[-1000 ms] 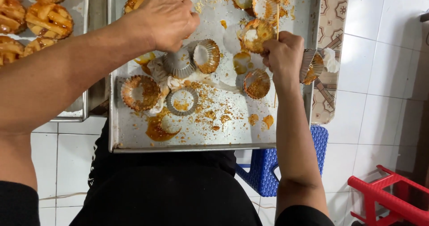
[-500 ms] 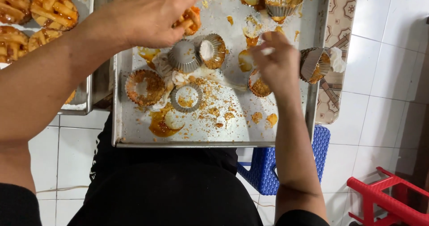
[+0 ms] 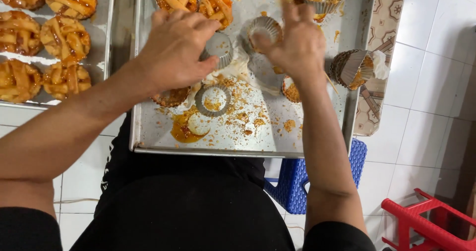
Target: Removing small lattice-topped pies from their paper molds using a wooden skewer and placing them on a baking sheet.
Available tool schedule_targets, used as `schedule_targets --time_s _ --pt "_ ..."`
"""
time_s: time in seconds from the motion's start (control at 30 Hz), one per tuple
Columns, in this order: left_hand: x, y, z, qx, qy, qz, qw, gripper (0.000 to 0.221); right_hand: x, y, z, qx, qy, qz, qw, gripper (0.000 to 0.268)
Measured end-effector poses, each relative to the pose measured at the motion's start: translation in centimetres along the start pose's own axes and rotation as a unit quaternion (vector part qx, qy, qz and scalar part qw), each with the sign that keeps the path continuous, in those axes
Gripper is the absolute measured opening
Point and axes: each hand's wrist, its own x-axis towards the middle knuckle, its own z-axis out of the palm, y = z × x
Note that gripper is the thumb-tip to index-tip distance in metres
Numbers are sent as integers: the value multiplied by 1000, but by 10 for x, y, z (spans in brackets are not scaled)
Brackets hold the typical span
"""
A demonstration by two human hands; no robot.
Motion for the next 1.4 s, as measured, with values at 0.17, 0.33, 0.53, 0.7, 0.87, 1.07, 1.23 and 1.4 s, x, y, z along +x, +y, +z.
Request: schedule_targets --time_s 0.17,0.33,0.53,0.7,0.87,1.07,1.23,1.4 --pt "7 9 29 70 44 -22 996 75 -36 57 -3 309 190 -9 932 28" --pt "10 35 32 -15 -3 -70 997 73 -94 59 -15 333 223 -16 916 42" --pt "11 47 39 -6 -7 -51 999 58 -127 36 -20 344 217 25 913 26" --pt "19 34 12 -165 52 83 981 39 -132 46 -6 357 253 -39 898 21" --pt "70 -5 -51 -192 -68 -223 953 33 -134 35 -7 397 248 30 883 15" --pt "130 -24 -37 -162 -160 -248 942 60 -127 25 -8 368 194 44 908 17" --pt "158 -34 6 67 56 -95 992 12 -121 14 -10 323 210 37 922 16" --pt "164 -35 7 -8 38 -118 992 26 -126 12 -8 335 208 30 918 19"
